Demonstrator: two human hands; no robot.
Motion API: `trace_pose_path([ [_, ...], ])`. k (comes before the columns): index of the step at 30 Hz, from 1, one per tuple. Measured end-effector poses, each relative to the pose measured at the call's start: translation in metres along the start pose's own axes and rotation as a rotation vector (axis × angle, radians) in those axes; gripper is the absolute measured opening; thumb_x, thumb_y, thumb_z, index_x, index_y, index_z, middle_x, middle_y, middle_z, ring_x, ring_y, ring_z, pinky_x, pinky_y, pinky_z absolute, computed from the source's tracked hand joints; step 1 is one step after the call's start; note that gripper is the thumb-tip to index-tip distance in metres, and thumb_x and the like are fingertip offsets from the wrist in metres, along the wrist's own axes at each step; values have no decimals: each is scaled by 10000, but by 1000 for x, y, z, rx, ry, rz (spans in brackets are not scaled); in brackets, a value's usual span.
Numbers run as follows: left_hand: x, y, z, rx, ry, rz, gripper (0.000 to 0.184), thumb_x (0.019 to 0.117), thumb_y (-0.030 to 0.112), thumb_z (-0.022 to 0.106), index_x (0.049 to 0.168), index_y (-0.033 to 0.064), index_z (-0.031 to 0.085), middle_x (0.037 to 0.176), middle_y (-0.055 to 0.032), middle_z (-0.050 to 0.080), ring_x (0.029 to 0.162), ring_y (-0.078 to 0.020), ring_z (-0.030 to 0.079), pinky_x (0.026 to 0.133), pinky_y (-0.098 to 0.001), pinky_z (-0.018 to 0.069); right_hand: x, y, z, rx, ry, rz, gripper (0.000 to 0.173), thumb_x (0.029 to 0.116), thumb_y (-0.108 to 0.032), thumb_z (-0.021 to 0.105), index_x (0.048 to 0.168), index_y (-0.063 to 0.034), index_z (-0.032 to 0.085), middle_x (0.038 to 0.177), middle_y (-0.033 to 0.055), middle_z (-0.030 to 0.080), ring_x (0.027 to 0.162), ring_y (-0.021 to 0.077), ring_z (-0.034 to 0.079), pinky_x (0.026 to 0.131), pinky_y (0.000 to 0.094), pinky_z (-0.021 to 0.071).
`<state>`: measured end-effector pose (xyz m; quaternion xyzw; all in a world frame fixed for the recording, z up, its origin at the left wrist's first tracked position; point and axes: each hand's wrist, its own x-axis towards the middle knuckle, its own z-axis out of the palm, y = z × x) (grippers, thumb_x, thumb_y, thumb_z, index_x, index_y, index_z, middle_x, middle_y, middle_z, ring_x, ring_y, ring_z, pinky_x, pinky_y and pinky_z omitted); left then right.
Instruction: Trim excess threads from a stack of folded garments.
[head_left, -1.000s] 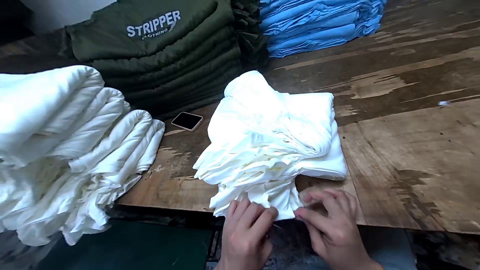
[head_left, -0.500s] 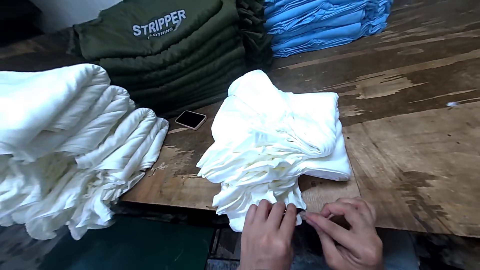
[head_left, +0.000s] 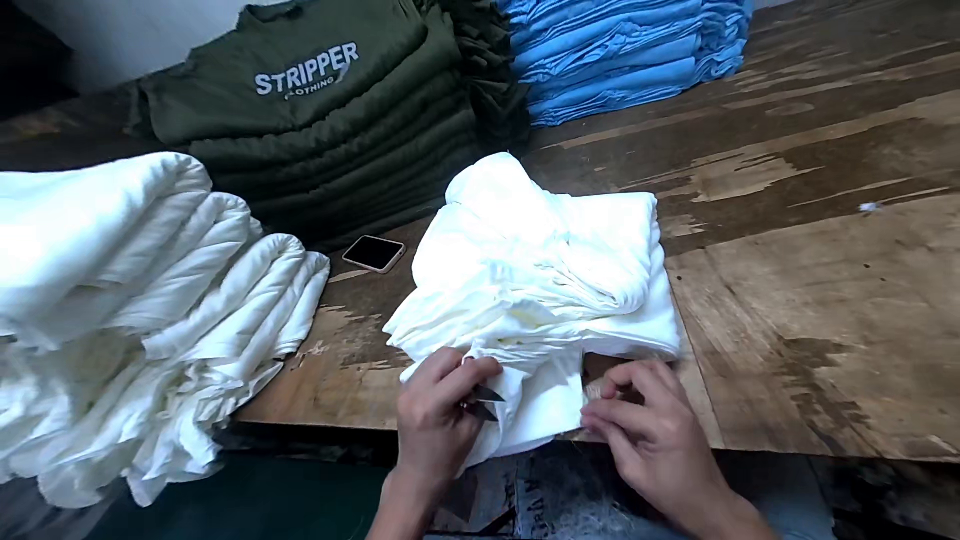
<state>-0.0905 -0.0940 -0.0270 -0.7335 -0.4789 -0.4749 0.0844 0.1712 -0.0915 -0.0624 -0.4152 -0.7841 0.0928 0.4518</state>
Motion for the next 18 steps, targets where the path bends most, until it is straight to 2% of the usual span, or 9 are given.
trace_pose_path([
  [2, 0, 2, -4, 70, -69, -22, 157, 841, 237, 642, 865, 209, 795, 701, 49, 623, 659, -37, 584, 592, -221, 487, -4, 10, -23, 179, -164, -50, 182, 961, -407, 677, 869, -307, 798, 996, -56, 663, 1061, 127, 587, 957, 370, 483],
  [5, -6, 27, -4, 240, -196, -148, 178, 771, 374, 679, 860, 263, 786, 745, 86, 658, 672, -66, 627, 568, -305, 527, -10, 24, -52, 157, -450, -113, 248, 961, -484, 626, 853, -316, 772, 991, -80, 678, 1024, 123, 605, 966, 419, 439],
  [6, -7, 38, -2, 303, -207, -182, 168, 755, 326, 695, 875, 250, 783, 775, 63, 687, 707, -113, 669, 588, -357, 556, -9, 23, -54, 151, -456, -107, 266, 972, -494, 615, 863, -306, 769, 981, -84, 688, 1005, 113, 615, 959, 414, 443],
  [8, -8, 55, 7, 386, -140, -200, 163, 754, 146, 701, 897, 177, 771, 805, -2, 721, 739, -196, 712, 611, -409, 580, -5, 15, -45, 129, -337, -63, 292, 1000, -490, 606, 900, -278, 779, 976, -58, 704, 974, 106, 648, 907, 387, 515],
  [10, -10, 58, 24, 408, -7, -147, 188, 736, 57, 671, 879, 125, 773, 727, -34, 687, 665, -216, 682, 568, -390, 546, 4, 5, -25, 87, -232, -46, 237, 1014, -419, 607, 1011, -278, 799, 1014, -15, 685, 950, 124, 640, 854, 361, 550],
  [12, -15, 53, 39, 365, 29, -84, 132, 759, 60, 675, 836, 125, 762, 690, -26, 659, 632, -190, 659, 556, -350, 538, 11, -1, -3, -73, -203, -41, 228, 994, -376, 607, 1090, -312, 804, 1066, 10, 695, 943, 172, 650, 831, 389, 556],
  [14, -25, 45, 45, 303, 6, -30, 105, 773, 100, 680, 832, 137, 758, 691, -15, 652, 624, -175, 650, 562, -341, 540, 13, -3, 8, -170, -179, 11, 175, 949, -338, 639, 970, -310, 810, 1038, -13, 714, 948, 189, 669, 827, 406, 556],
  [16, -33, 36, 41, 244, -41, 1, 111, 806, 161, 676, 868, 154, 767, 752, -16, 689, 674, -172, 674, 595, -348, 562, 13, -1, -1, -73, -203, 42, 131, 913, -310, 679, 871, -277, 799, 977, -42, 685, 960, 159, 650, 832, 389, 558],
  [18, -39, 31, 30, 165, -127, -17, 188, 833, 163, 646, 960, 173, 785, 837, -12, 714, 770, -168, 691, 686, -364, 583, 10, 8, -26, 95, -386, 16, 140, 899, -337, 717, 835, -247, 802, 972, -33, 697, 997, 170, 652, 897, 441, 545],
])
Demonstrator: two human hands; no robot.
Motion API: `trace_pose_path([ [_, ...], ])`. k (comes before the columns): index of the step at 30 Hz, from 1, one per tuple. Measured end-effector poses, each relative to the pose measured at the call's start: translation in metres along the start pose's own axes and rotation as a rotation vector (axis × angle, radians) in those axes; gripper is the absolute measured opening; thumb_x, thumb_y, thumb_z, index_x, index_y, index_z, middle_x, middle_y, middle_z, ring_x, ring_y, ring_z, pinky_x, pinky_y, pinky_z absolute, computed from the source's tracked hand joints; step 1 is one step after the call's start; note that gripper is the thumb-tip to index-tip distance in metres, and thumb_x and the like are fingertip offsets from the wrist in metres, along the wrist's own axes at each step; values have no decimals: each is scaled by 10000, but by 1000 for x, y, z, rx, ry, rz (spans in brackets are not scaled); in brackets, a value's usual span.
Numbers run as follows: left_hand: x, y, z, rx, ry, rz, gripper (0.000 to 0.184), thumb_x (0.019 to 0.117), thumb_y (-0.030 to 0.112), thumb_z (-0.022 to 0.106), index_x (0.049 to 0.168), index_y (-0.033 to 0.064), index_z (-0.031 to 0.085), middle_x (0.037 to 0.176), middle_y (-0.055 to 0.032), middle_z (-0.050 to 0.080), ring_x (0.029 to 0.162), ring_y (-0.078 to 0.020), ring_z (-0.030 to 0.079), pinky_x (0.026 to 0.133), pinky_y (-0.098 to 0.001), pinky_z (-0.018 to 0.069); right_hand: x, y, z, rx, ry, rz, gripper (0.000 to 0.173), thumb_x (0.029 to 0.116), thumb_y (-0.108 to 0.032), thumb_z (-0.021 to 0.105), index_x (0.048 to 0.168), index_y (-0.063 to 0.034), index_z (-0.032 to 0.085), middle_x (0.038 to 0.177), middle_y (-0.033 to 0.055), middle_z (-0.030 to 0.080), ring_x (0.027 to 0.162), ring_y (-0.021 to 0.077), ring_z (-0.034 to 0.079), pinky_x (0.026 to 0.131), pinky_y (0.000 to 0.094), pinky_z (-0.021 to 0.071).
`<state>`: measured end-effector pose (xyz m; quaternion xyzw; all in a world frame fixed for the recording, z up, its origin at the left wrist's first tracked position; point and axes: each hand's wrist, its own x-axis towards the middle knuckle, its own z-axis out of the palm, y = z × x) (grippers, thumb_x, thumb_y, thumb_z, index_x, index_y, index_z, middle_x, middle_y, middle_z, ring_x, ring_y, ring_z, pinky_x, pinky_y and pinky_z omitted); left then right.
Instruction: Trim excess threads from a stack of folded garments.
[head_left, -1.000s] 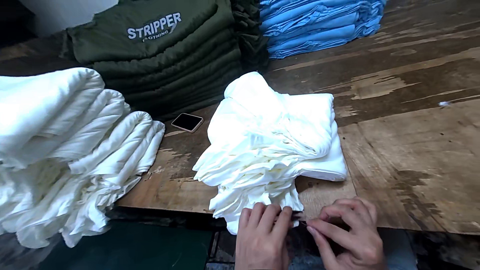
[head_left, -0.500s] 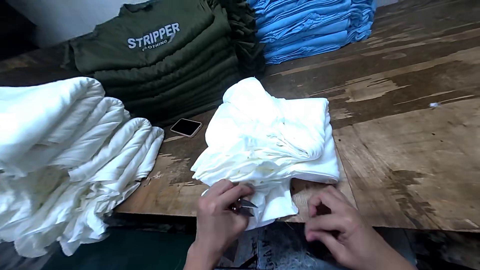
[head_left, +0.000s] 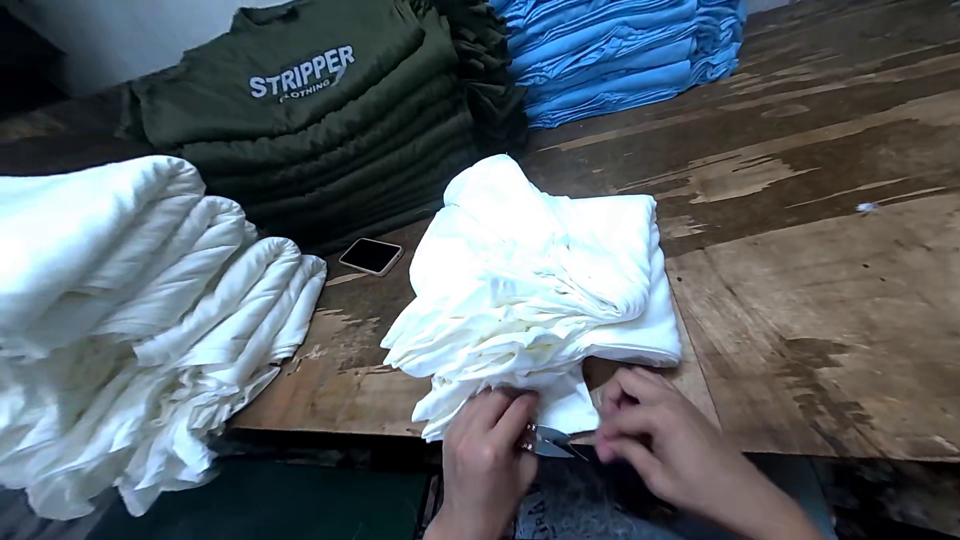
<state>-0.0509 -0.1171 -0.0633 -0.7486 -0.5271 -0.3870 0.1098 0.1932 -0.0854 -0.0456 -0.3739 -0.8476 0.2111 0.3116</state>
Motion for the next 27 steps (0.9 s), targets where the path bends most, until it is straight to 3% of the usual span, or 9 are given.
trace_pose_path([
  [2, -4, 1, -8, -67, -91, -2, 258, 854, 226, 651, 1076, 188, 776, 885, -20, 695, 833, -188, 673, 762, -412, 568, -11, 7, -24, 28, -235, -83, 176, 897, -400, 710, 822, -265, 792, 943, -44, 700, 965, 169, 645, 897, 468, 490],
  [4, -5, 6, -10, -92, -156, 37, 364, 902, 412, 708, 1204, 212, 742, 926, -34, 670, 849, -206, 632, 776, -425, 519, -15, 4, -38, 14, -355, -84, 238, 913, -442, 694, 818, -240, 777, 854, -37, 694, 875, 172, 649, 852, 480, 462],
  [5, -6, 8, -7, -87, -157, 64, 376, 892, 416, 713, 1216, 227, 735, 911, -28, 650, 829, -201, 610, 759, -413, 493, -15, 1, -38, -14, -327, -52, 311, 925, -490, 675, 804, -218, 766, 801, -29, 689, 815, 170, 660, 811, 478, 477],
  [7, -8, 7, -1, -78, -117, 94, 235, 866, 282, 670, 1083, 248, 754, 847, -6, 630, 786, -181, 596, 733, -390, 470, -10, -4, -19, -107, -90, 57, 355, 913, -526, 676, 835, -195, 777, 791, -11, 687, 769, 175, 679, 734, 466, 566],
  [9, -8, 4, 1, -112, -95, 86, 153, 897, 215, 627, 983, 257, 747, 819, 21, 624, 787, -149, 595, 759, -370, 473, -2, -5, 5, -205, 111, 110, 264, 900, -470, 696, 962, -237, 802, 934, -15, 710, 881, 187, 689, 765, 441, 592],
  [11, -8, 0, -1, -151, -102, 80, 136, 943, 213, 602, 968, 251, 730, 826, 37, 626, 802, -130, 602, 769, -352, 483, -1, -1, 16, -222, 209, 87, 182, 914, -401, 676, 885, -266, 795, 950, -55, 719, 917, 145, 687, 794, 389, 571],
  [16, -6, -6, -11, -170, -189, 53, 110, 931, 208, 603, 956, 209, 710, 856, 29, 634, 837, -144, 618, 791, -372, 499, -12, 5, 9, -97, 259, 124, 176, 925, -335, 665, 840, -231, 779, 916, -58, 681, 893, 71, 656, 769, 271, 578],
  [20, 4, 16, -17, -127, -179, 16, 317, 1002, 397, 621, 1227, 191, 706, 1061, -46, 686, 943, -210, 655, 805, -420, 534, -15, 3, 7, -95, 275, 160, 165, 915, -310, 655, 849, -200, 759, 948, -32, 675, 871, 69, 651, 745, 252, 577],
  [27, 22, 48, -4, 136, -116, 150, 170, 938, 114, 628, 1017, 153, 773, 951, -20, 734, 807, -223, 654, 669, -379, 498, -17, 2, 12, -39, 349, 69, 203, 970, -345, 644, 887, -198, 757, 961, -17, 678, 917, 76, 648, 799, 262, 563],
])
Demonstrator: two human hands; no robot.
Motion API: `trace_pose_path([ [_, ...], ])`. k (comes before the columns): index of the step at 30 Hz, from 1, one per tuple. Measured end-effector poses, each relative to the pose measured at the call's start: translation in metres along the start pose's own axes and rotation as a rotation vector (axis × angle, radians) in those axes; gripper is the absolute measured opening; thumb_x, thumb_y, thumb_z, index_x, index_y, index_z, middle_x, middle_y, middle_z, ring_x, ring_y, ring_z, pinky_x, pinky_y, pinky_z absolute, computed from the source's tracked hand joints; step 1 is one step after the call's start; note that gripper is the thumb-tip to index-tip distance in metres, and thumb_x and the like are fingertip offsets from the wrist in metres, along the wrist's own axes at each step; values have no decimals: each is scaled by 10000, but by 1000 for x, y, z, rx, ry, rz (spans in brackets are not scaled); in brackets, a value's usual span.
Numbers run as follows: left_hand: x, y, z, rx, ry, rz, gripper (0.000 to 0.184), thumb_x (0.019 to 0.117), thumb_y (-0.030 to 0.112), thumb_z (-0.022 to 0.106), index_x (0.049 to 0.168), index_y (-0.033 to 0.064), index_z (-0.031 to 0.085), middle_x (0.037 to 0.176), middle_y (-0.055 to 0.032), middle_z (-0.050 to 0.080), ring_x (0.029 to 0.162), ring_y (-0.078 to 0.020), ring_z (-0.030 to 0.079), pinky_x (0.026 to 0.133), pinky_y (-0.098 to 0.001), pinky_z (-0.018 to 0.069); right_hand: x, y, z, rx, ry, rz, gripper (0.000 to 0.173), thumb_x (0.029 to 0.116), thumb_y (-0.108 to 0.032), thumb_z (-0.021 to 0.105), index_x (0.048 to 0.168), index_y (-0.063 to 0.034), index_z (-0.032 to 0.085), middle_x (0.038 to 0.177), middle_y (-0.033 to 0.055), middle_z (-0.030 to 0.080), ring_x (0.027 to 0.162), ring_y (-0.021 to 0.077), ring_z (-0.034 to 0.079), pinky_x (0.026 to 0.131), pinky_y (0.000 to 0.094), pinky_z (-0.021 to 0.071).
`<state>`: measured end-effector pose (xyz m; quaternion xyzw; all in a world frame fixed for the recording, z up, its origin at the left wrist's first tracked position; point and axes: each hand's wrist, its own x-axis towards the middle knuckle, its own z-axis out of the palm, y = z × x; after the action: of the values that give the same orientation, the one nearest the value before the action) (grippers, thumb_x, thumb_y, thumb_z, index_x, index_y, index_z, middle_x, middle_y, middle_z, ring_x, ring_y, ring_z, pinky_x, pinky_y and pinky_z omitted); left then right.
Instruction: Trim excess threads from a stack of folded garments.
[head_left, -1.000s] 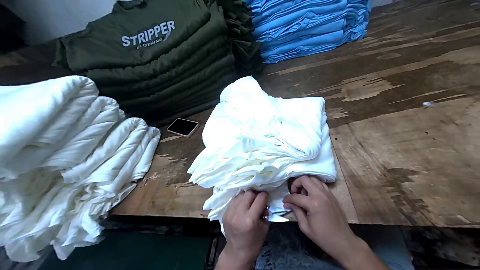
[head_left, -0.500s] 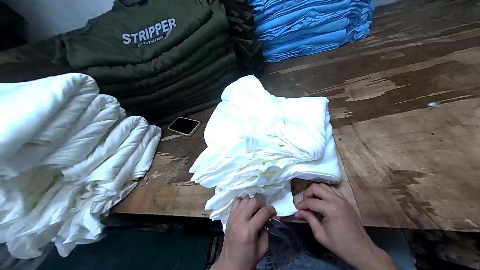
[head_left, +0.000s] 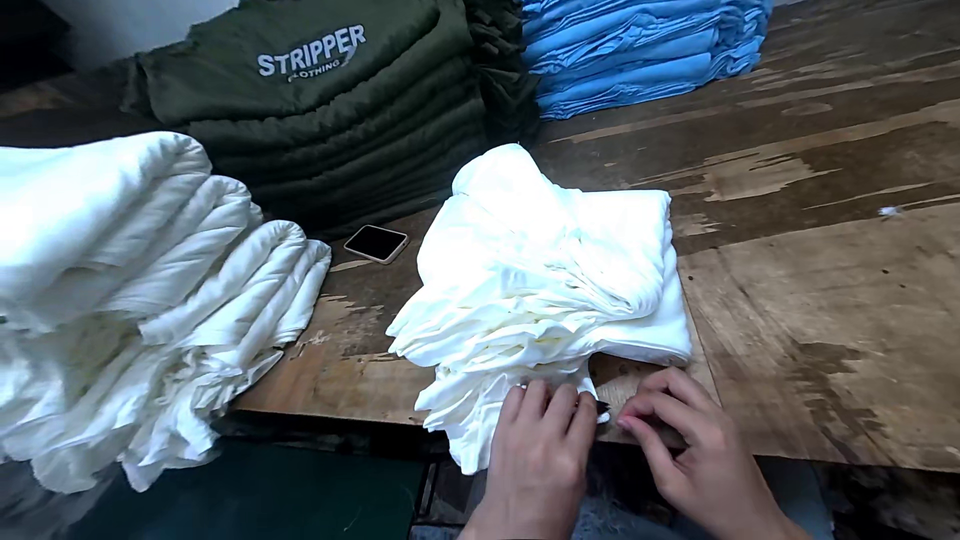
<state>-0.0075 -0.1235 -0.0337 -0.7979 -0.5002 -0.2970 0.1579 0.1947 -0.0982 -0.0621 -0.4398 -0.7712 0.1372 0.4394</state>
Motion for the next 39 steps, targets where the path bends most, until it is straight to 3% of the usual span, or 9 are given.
trace_pose_path([
  [6, -14, -14, -8, -117, -101, -111, 218, 929, 278, 668, 1104, 167, 737, 995, -46, 698, 888, -238, 675, 710, -426, 527, -5, -7, -3, -274, -99, -21, 395, 848, -624, 677, 942, -243, 724, 991, -23, 709, 932, 184, 666, 797, 442, 521],
  [8, -22, -25, -5, -184, -96, -146, 133, 849, 182, 646, 952, 193, 730, 920, -8, 679, 862, -204, 669, 709, -411, 528, -5, -14, 8, -327, -35, -15, 518, 830, -679, 677, 1008, -193, 709, 986, 19, 714, 897, 215, 674, 764, 454, 522],
  [14, -10, -41, -9, -469, -96, -379, 246, 848, 40, 546, 978, 162, 716, 892, 71, 709, 823, -72, 680, 755, -327, 589, 21, -34, 47, 544, 183, 166, 134, 890, 29, 697, 972, -38, 779, 1006, 71, 757, 940, 134, 735, 814, 271, 643],
  [17, 4, -49, -7, -529, -134, -509, 249, 879, 25, 561, 1040, 121, 726, 944, 40, 730, 865, -59, 694, 789, -300, 594, 39, -37, 49, 733, 146, 358, 152, 990, 10, 572, 1041, 6, 715, 986, 75, 751, 888, 132, 721, 785, 267, 613],
  [22, 15, -56, -9, -685, -224, -635, 244, 928, 51, 571, 1096, 130, 730, 990, 56, 745, 881, -22, 696, 798, -236, 589, 21, -26, 53, 203, 52, -52, 255, 925, -261, 729, 1163, -181, 773, 1093, 88, 660, 934, 114, 652, 768, 256, 585],
  [25, 5, -54, -12, -786, -219, -593, 271, 884, 48, 646, 1139, 115, 709, 1036, 51, 750, 908, -43, 711, 800, -250, 611, 2, -15, 36, 81, 180, -202, 196, 971, -113, 620, 1023, -199, 788, 936, -3, 732, 889, 102, 679, 817, 277, 569],
  [29, -16, -46, -14, -620, -91, -341, 393, 902, 436, 762, 1184, 163, 747, 1118, 19, 727, 1029, -111, 683, 897, -349, 589, -16, -12, 6, 126, 95, -172, 167, 1009, -97, 600, 1010, -150, 759, 973, 15, 731, 919, 102, 677, 849, 259, 560],
  [36, -19, -17, 1, -47, 194, 109, 222, 977, 123, 602, 1151, 193, 721, 970, -12, 683, 865, -183, 580, 865, -386, 413, -25, -20, 7, 133, 60, -191, 150, 991, -79, 632, 1030, -131, 767, 990, 32, 720, 947, 116, 665, 876, 253, 546],
  [39, -18, -17, 5, 8, 196, 112, 195, 967, 111, 599, 1089, 177, 736, 921, -10, 681, 839, -181, 577, 814, -369, 423, -24, -22, 5, -94, 61, -124, 136, 948, -312, 706, 911, -200, 775, 935, -1, 735, 927, 137, 669, 880, 337, 518],
])
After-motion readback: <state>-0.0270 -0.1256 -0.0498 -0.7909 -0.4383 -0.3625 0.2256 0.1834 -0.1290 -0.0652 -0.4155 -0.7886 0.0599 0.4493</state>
